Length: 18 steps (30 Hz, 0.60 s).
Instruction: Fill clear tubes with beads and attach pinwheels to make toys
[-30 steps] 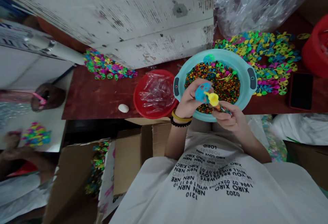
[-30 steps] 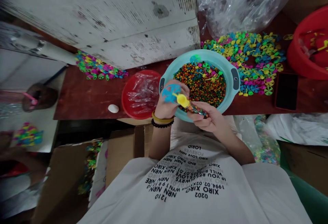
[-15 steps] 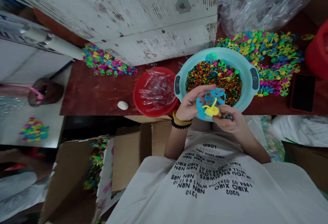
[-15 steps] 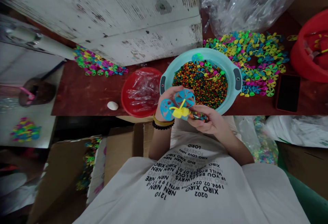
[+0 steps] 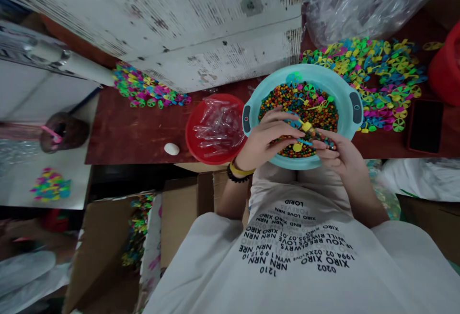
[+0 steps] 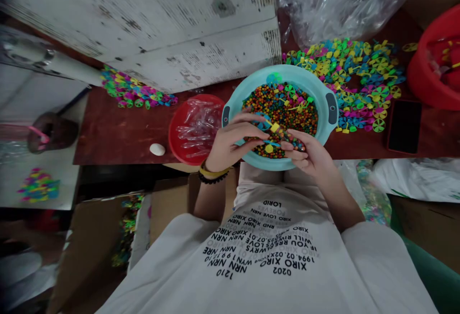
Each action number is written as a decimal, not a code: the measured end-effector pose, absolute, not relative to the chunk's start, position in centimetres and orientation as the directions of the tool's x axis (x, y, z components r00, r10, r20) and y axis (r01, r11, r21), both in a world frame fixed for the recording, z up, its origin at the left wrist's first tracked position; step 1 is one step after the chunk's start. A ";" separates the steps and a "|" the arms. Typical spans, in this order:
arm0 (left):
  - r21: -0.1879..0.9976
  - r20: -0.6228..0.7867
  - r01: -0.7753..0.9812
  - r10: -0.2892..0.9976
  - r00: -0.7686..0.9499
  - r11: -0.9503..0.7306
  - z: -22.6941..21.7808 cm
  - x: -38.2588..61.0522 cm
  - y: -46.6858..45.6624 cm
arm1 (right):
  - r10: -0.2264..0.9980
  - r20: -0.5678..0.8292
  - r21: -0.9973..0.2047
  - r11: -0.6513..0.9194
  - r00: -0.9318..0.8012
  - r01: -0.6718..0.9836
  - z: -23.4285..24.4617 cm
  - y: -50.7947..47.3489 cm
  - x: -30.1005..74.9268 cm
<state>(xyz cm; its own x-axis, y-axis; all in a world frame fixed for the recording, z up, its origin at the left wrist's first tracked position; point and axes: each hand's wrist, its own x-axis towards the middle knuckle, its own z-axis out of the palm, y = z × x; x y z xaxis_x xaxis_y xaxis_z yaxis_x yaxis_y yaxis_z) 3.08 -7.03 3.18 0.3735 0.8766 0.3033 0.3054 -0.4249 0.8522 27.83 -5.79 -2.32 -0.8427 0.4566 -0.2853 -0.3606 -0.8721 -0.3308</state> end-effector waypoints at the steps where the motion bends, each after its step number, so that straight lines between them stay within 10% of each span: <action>1: 0.833 0.333 0.346 0.891 0.308 -0.431 2.7 3.4 -7.2 | 0.522 -0.299 -0.354 -0.838 -0.799 -0.415 -2.2 -5.6 27.9; 7: 0.937 0.268 0.268 0.953 -0.138 -0.225 -0.9 3.0 -6.9 | 0.861 -0.393 -0.629 -0.507 -0.322 -0.589 -1.3 -4.8 27.9; 14: 0.912 0.145 0.388 0.989 0.004 -0.135 0.5 3.4 -7.3 | 0.953 -0.221 -0.827 -0.296 -0.208 -0.477 -1.3 -5.4 27.8; 18: 0.991 0.103 0.091 0.994 -0.033 -0.099 4.7 5.8 -12.9 | 0.965 -0.172 -0.887 -0.240 -0.200 -0.395 -1.0 -4.9 27.2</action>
<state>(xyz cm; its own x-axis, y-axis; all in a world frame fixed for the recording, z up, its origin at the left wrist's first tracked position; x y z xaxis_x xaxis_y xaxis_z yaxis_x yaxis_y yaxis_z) 5.75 -12.91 4.65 -0.0326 0.9942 0.1028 0.0911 -0.0995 0.9909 27.24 -4.87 -1.03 -0.1998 0.9646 -0.1719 -0.3949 -0.2399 -0.8869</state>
